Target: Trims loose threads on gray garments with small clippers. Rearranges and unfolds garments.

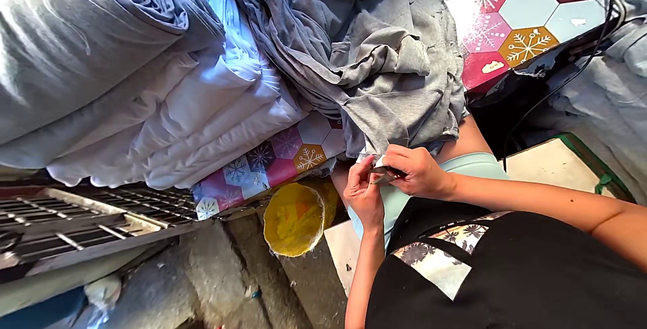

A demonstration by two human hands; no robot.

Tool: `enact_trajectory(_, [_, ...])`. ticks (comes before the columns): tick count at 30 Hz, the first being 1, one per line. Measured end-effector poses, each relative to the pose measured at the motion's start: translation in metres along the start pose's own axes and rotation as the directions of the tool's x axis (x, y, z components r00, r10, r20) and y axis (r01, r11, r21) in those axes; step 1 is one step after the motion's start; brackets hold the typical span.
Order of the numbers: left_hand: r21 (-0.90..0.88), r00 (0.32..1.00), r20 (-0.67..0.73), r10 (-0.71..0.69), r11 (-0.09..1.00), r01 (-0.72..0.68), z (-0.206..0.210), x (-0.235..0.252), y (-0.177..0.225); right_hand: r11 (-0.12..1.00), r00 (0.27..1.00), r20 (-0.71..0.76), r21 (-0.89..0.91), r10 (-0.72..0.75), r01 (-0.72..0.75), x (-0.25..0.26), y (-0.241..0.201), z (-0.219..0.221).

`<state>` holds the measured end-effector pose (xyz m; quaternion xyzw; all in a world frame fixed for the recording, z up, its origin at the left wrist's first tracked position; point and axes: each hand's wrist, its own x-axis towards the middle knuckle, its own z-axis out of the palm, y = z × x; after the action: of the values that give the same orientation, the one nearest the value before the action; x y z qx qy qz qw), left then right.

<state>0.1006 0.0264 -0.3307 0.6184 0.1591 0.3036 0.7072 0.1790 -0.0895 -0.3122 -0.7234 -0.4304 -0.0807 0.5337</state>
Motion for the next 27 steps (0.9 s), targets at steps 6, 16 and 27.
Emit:
enact_trajectory(6, [0.143, 0.987, -0.029, 0.155, 0.978, -0.149, 0.003, 0.001, -0.008, 0.984, 0.987, 0.093, 0.112, 0.131, -0.141, 0.002, -0.006, 0.0])
enact_trajectory(16, [0.284, 0.958, 0.04, 0.285, 0.916, -0.284, 0.003, -0.002, -0.017, 0.985, 0.982, 0.113, 0.065, 0.153, -0.161, -0.004, -0.011, -0.002])
enact_trajectory(27, [0.127, 0.987, -0.153, 0.046, 0.992, -0.026, 0.004, -0.002, 0.0, 0.33, 0.532, 0.667, 0.417, 0.522, -0.847, 0.01, -0.002, -0.035])
